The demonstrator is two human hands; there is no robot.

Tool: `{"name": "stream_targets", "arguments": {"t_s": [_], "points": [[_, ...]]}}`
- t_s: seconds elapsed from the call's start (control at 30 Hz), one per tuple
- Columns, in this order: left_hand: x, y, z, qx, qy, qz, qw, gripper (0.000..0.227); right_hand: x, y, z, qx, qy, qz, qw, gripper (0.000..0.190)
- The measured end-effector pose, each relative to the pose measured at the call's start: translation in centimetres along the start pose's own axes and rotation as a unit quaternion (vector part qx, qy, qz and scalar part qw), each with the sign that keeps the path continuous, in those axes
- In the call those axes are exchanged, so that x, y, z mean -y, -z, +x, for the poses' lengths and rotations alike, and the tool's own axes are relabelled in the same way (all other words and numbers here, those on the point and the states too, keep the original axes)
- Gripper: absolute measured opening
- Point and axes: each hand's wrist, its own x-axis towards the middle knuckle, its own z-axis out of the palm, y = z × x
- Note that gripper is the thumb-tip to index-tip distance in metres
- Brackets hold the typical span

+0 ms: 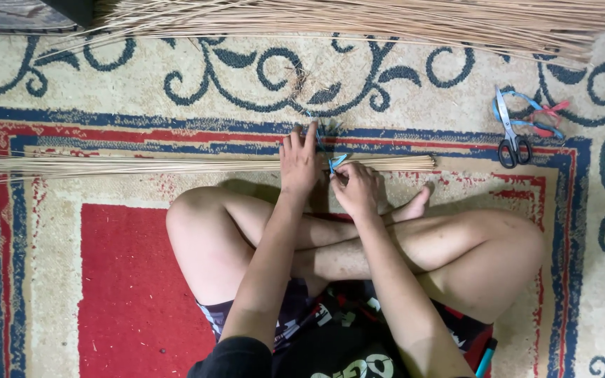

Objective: The person is bundling a group of thin wooden sticks together by wrapping a blue plastic string around them multiple times and tying a knot.

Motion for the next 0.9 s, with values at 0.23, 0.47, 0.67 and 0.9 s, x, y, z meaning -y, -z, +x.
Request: {"name": "stream_targets", "arguments": {"t_s": [0.23,0.47,0.67,0.9], "points": [[1.0,-2.6,-0.7,0.05,-0.136,0.123,0.982,0.026,-1.1,-2.6,0.4,0.016,-0.012,-0.042,0.999,0.035],[3.0,-7.4,-0.2,-0.048,-0.132,0.097,0.985,0.019,-0.8,-2.3,0.5,0.08,-0.055,0.016,0.995,0.021],[3.9,-9.6,1.1,0.097,0.044,-0.005,0.994,0.023,-1.9,-3.5,0.9,-0.037,0.085,-0.005,0.996,0.014],[2.7,-7.4,1.8,0.16,0.101,-0.063,0.98,0.019,-2.3,-2.8,1.3,-0.03,0.125,0.055,0.99,0.016]]}}
